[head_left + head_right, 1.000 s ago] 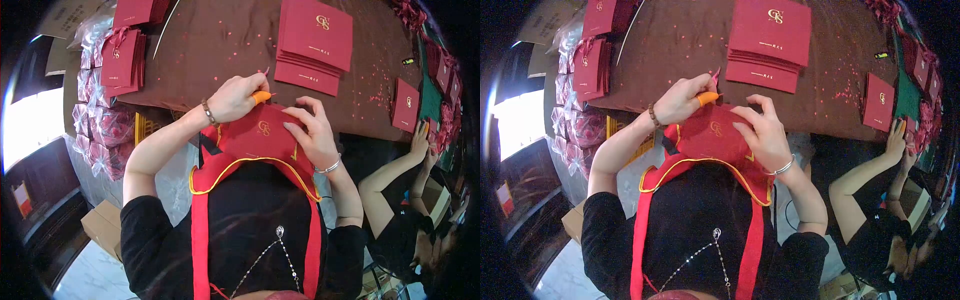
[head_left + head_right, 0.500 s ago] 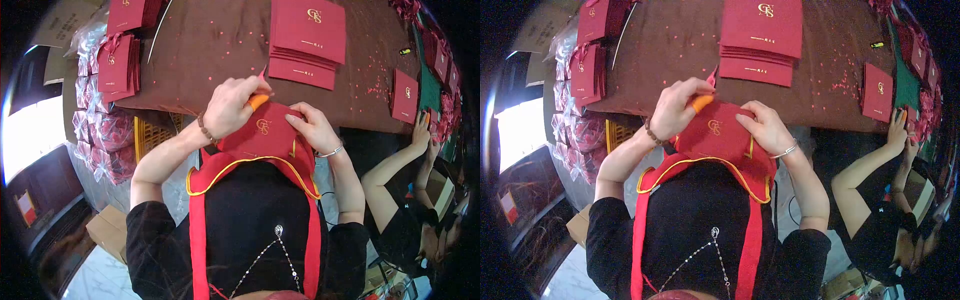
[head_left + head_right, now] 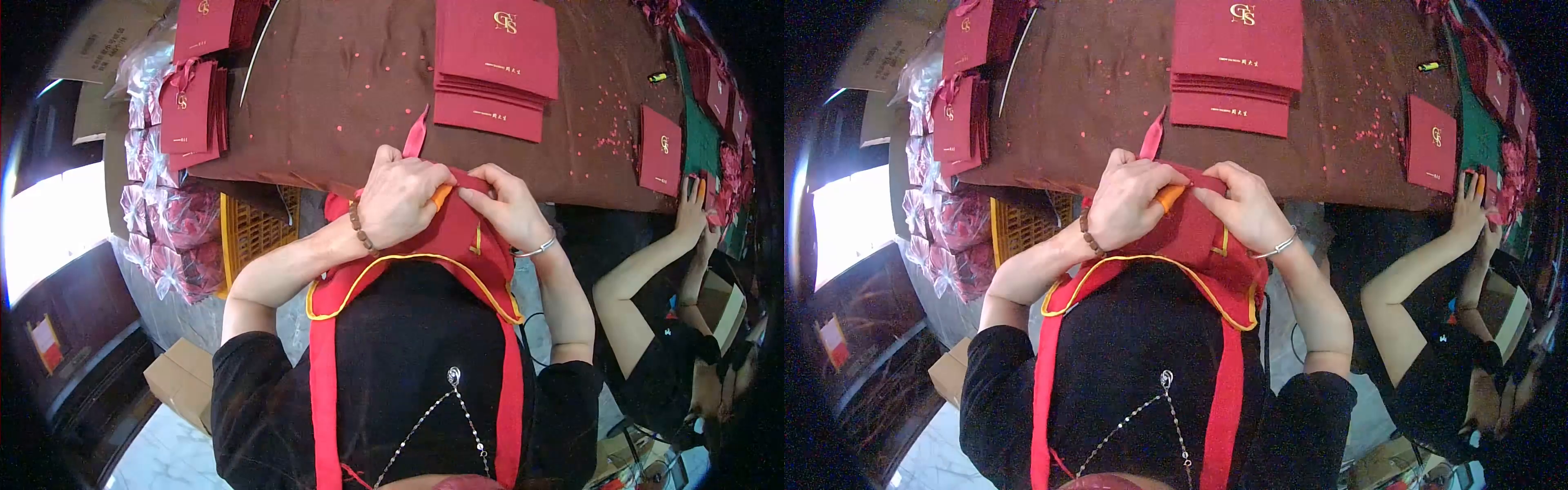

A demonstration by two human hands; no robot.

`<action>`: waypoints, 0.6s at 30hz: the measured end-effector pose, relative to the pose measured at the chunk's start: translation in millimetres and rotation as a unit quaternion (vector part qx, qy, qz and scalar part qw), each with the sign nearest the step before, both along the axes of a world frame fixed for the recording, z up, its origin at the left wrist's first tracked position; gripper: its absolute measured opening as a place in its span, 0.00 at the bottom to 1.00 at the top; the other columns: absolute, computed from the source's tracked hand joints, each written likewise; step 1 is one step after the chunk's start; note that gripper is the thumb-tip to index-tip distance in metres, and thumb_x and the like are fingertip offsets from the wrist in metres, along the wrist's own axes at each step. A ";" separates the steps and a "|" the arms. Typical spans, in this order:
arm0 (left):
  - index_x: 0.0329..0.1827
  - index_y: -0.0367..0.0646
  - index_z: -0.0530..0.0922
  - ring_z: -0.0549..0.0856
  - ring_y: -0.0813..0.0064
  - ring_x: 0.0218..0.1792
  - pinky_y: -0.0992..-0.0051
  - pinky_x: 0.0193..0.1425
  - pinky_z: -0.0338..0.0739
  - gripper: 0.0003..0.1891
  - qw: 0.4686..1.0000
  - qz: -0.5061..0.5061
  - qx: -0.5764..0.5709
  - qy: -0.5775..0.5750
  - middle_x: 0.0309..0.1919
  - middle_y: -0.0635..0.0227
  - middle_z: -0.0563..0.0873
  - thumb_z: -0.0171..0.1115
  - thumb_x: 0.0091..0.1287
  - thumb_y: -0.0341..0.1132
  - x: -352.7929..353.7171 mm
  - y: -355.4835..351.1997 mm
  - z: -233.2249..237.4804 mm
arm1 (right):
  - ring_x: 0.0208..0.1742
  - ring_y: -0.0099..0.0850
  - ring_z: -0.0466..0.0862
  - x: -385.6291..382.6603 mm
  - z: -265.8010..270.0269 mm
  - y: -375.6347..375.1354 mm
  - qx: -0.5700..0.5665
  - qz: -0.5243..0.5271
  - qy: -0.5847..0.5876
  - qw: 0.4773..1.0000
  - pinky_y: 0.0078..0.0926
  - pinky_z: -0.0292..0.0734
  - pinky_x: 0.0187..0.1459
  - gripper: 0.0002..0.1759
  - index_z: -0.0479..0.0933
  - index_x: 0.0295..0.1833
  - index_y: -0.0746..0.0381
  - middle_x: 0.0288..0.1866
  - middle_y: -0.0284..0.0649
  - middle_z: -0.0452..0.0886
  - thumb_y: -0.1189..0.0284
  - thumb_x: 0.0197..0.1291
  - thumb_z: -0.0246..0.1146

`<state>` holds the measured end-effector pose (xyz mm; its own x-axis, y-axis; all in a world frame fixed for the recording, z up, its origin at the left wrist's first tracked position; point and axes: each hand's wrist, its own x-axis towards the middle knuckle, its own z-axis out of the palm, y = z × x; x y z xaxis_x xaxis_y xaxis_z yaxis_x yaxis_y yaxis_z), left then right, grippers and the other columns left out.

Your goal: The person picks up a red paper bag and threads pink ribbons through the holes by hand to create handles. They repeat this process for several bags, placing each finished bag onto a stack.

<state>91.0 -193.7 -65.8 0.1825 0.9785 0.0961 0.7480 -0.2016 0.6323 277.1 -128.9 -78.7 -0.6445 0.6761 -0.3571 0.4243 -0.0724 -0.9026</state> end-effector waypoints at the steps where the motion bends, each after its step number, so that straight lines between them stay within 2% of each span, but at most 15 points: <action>1: 0.33 0.47 0.79 0.82 0.68 0.30 0.67 0.42 0.62 0.04 1.000 0.003 0.015 0.001 0.25 0.66 0.84 0.60 0.55 0.29 0.7 0.4 -1.0 | 0.34 0.30 0.78 -0.7 3.5 -0.4 0.022 0.003 -0.009 1.000 0.26 0.72 0.37 0.14 0.76 0.44 0.68 0.37 0.44 0.77 0.70 0.56 0.63; 4: 0.32 0.46 0.79 0.83 0.67 0.29 0.66 0.41 0.63 0.03 1.000 0.007 -0.008 -0.027 0.25 0.65 0.84 0.60 0.55 0.30 1.8 1.4 -0.6 | 0.34 0.35 0.78 -1.7 6.8 -2.4 0.054 0.009 -0.025 0.998 0.29 0.72 0.36 0.14 0.75 0.43 0.68 0.36 0.46 0.76 0.70 0.56 0.63; 6: 0.31 0.45 0.79 0.83 0.64 0.28 0.66 0.40 0.64 0.03 0.999 0.014 -0.015 -0.044 0.23 0.63 0.84 0.59 0.56 0.30 1.7 3.4 3.5 | 0.35 0.39 0.79 -0.4 1.9 -5.4 0.125 0.006 0.006 0.992 0.31 0.72 0.37 0.14 0.75 0.44 0.69 0.37 0.47 0.77 0.70 0.56 0.63; 7: 0.33 0.45 0.79 0.83 0.64 0.30 0.67 0.43 0.65 0.04 0.998 0.012 -0.052 -0.037 0.25 0.63 0.84 0.60 0.56 0.30 1.4 4.0 5.9 | 0.38 0.44 0.79 -1.0 2.7 -7.2 0.104 -0.001 -0.006 0.995 0.33 0.73 0.40 0.14 0.74 0.44 0.69 0.38 0.49 0.76 0.71 0.56 0.62; 8: 0.36 0.44 0.79 0.83 0.64 0.32 0.69 0.46 0.66 0.05 0.996 0.011 -0.089 -0.030 0.27 0.62 0.84 0.61 0.56 0.30 1.0 4.5 7.4 | 0.38 0.44 0.79 -1.3 2.7 -8.1 0.104 -0.001 -0.004 0.995 0.33 0.73 0.40 0.14 0.74 0.44 0.69 0.38 0.49 0.76 0.71 0.56 0.62; 9: 0.35 0.42 0.78 0.84 0.63 0.30 0.68 0.44 0.70 0.05 0.996 0.015 -0.083 -0.037 0.25 0.62 0.84 0.60 0.55 0.28 1.3 5.8 7.7 | 0.39 0.45 0.79 -1.4 2.4 -8.7 0.122 -0.002 0.003 0.993 0.34 0.73 0.41 0.14 0.74 0.44 0.69 0.39 0.49 0.76 0.71 0.56 0.62; 10: 0.35 0.42 0.78 0.84 0.63 0.30 0.68 0.44 0.70 0.05 0.996 0.015 -0.083 -0.036 0.25 0.62 0.84 0.60 0.55 0.28 2.6 6.3 8.0 | 0.40 0.46 0.78 -1.7 2.7 -9.6 0.140 -0.002 0.011 0.990 0.35 0.73 0.42 0.14 0.74 0.44 0.69 0.39 0.50 0.76 0.71 0.56 0.61; 12: 0.35 0.41 0.77 0.84 0.62 0.27 0.68 0.39 0.73 0.06 0.990 0.041 -0.082 -0.104 0.23 0.61 0.84 0.59 0.54 0.26 5.4 7.5 8.1 | 0.42 0.48 0.78 -4.3 5.1 -12.2 0.149 -0.005 0.017 0.989 0.36 0.72 0.44 0.12 0.73 0.44 0.69 0.39 0.50 0.76 0.73 0.57 0.60; 13: 0.39 0.41 0.75 0.84 0.61 0.25 0.68 0.36 0.74 0.09 0.987 0.043 -0.098 -0.120 0.22 0.60 0.83 0.59 0.54 0.24 5.1 9.3 9.5 | 0.42 0.48 0.78 -4.9 3.8 -13.7 0.174 -0.005 0.021 0.985 0.36 0.72 0.44 0.11 0.72 0.43 0.70 0.39 0.51 0.75 0.74 0.57 0.60; 16: 0.44 0.41 0.72 0.83 0.60 0.26 0.66 0.36 0.73 0.14 0.983 0.066 -0.113 -0.127 0.21 0.61 0.82 0.59 0.54 0.24 7.0 10.5 11.3 | 0.42 0.50 0.77 -5.8 -0.9 -16.6 0.204 -0.010 0.033 0.978 0.37 0.72 0.43 0.09 0.71 0.42 0.69 0.38 0.52 0.74 0.77 0.56 0.59; 18: 0.48 0.42 0.69 0.82 0.59 0.26 0.64 0.35 0.72 0.18 0.992 0.049 -0.082 -0.086 0.20 0.61 0.81 0.59 0.54 0.23 7.5 10.7 14.5 | 0.41 0.50 0.76 -5.5 -2.6 -15.9 0.220 -0.004 0.058 0.974 0.38 0.73 0.43 0.09 0.71 0.42 0.70 0.38 0.52 0.74 0.78 0.55 0.59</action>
<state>98.5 -183.0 -51.4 0.0803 0.9957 -0.0452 0.6368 -0.0164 0.7709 271.6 -144.8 -81.3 -0.6576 0.7521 0.0431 0.3187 0.3296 -0.8887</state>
